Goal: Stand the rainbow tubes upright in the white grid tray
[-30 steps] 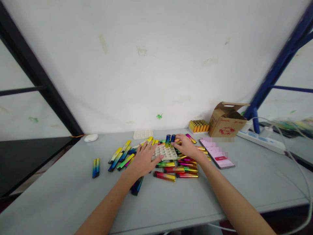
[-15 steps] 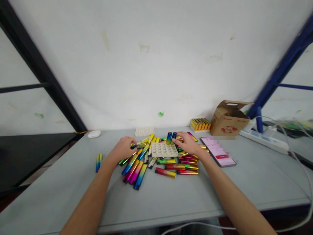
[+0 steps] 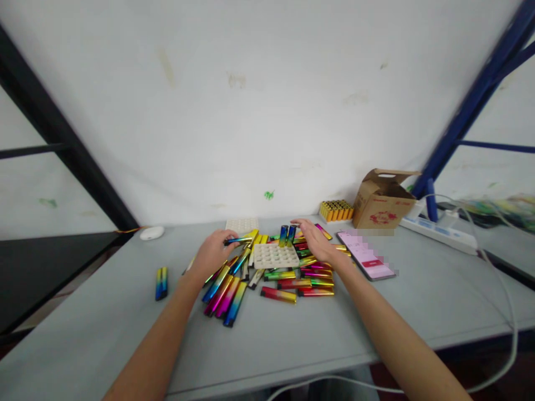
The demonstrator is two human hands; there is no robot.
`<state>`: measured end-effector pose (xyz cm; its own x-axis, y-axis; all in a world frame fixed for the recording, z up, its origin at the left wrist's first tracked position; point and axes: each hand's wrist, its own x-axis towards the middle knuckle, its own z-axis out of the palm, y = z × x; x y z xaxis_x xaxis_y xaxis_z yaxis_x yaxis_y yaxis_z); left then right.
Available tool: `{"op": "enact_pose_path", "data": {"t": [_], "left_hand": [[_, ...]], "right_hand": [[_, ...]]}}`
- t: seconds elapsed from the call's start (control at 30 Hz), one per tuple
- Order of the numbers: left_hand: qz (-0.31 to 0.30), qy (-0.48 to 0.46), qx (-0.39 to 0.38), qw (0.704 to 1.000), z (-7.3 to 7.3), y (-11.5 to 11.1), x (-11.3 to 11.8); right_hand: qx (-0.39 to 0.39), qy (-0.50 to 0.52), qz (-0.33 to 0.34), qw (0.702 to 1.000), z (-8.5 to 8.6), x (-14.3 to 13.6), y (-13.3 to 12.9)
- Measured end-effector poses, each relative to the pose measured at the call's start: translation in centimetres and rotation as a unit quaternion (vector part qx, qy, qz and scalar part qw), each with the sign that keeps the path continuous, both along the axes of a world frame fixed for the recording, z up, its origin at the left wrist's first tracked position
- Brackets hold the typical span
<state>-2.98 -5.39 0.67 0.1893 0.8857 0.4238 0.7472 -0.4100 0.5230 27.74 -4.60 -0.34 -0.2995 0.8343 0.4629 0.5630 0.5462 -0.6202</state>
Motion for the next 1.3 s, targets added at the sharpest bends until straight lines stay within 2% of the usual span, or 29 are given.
{"op": "enact_pose_path", "data": {"t": [0.1,0.17,0.27,0.37,0.47,0.6,0.67,0.77,0.9,1.13,1.2,1.3], "left_hand": [[0.031,-0.166,0.002,0.986,0.3,-0.3,1.6],[0.025,-0.299,-0.001,0.954,0.7,-0.6,2.6],[0.003,-0.489,-0.021,0.872,1.3,-1.1,3.5],[-0.015,-0.626,-0.089,0.774,1.9,-1.3,3.9],[-0.004,-0.693,-0.138,0.707,2.3,-1.3,4.0],[-0.001,-0.746,-0.195,0.636,2.7,-1.3,4.1],[-0.011,-0.758,-0.222,0.613,2.8,-1.5,4.2],[-0.019,-0.745,-0.257,0.615,2.8,-2.0,4.6],[-0.074,-0.720,-0.286,0.628,2.6,-2.4,5.2],[-0.094,-0.662,-0.278,0.689,1.7,-2.3,6.3],[-0.095,-0.663,-0.286,0.685,1.6,-2.4,6.3],[-0.115,-0.672,-0.312,0.662,1.8,-2.7,6.0]], "right_hand": [[-0.008,-0.006,-0.001,1.000,-0.2,0.0,0.0],[-0.011,-0.014,0.009,1.000,-0.6,0.2,0.2],[-0.024,-0.017,-0.002,1.000,-1.2,0.7,0.7],[-0.038,-0.015,-0.032,0.999,-1.6,1.2,1.1],[-0.045,-0.030,-0.040,0.998,-1.9,1.4,1.4],[-0.036,-0.025,-0.046,0.998,-2.0,1.4,1.4],[-0.036,-0.022,-0.051,0.998,-2.0,1.5,1.4],[-0.038,-0.025,-0.058,0.997,-1.9,1.8,1.5],[-0.021,-0.018,-0.055,0.998,-1.7,2.0,1.6],[0.028,0.028,-0.057,0.998,-1.2,1.9,1.5],[0.035,0.032,-0.056,0.997,-1.0,2.0,1.4],[0.037,0.026,-0.059,0.997,-0.9,2.0,1.3]]}}
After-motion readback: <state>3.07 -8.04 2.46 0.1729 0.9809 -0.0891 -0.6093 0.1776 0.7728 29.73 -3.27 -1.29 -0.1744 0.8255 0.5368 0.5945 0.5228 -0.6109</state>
